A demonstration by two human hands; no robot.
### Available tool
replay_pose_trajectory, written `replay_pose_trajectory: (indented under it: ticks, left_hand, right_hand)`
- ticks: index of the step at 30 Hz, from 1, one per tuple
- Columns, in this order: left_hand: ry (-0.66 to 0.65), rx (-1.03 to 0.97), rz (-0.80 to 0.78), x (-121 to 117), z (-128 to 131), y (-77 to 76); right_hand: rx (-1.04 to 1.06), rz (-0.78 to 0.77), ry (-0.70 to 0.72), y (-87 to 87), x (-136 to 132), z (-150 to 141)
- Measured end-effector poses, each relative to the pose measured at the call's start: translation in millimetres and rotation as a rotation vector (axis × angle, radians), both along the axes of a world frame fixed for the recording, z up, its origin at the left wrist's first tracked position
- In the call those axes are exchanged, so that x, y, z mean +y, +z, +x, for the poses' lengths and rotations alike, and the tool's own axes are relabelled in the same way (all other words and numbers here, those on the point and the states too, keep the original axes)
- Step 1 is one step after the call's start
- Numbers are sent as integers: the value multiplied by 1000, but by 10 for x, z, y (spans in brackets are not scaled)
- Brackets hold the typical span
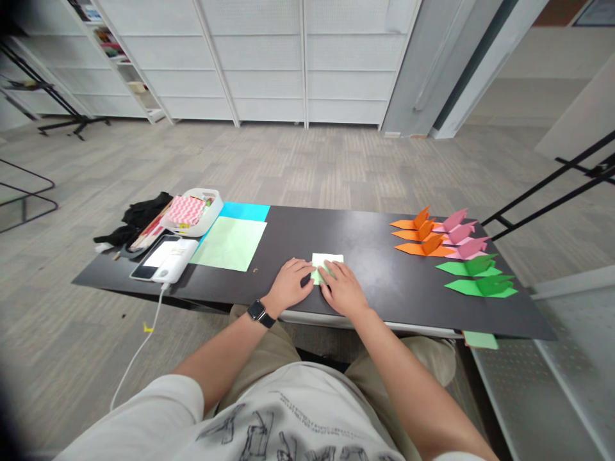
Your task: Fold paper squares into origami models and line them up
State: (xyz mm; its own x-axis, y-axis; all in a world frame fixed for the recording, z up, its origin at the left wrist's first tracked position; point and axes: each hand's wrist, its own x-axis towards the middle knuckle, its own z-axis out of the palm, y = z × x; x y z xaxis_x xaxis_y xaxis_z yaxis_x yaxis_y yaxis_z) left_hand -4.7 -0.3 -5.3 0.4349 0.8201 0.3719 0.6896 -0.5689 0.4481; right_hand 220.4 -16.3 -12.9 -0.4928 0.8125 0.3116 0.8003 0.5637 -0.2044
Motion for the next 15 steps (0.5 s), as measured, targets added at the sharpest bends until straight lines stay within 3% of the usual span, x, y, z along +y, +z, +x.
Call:
replay_pose_trajectory:
  ticks: [15]
  left_hand:
    - [12,34,-3,-24,11,37]
  right_hand:
    - [-54,-39,8,21,8,-1]
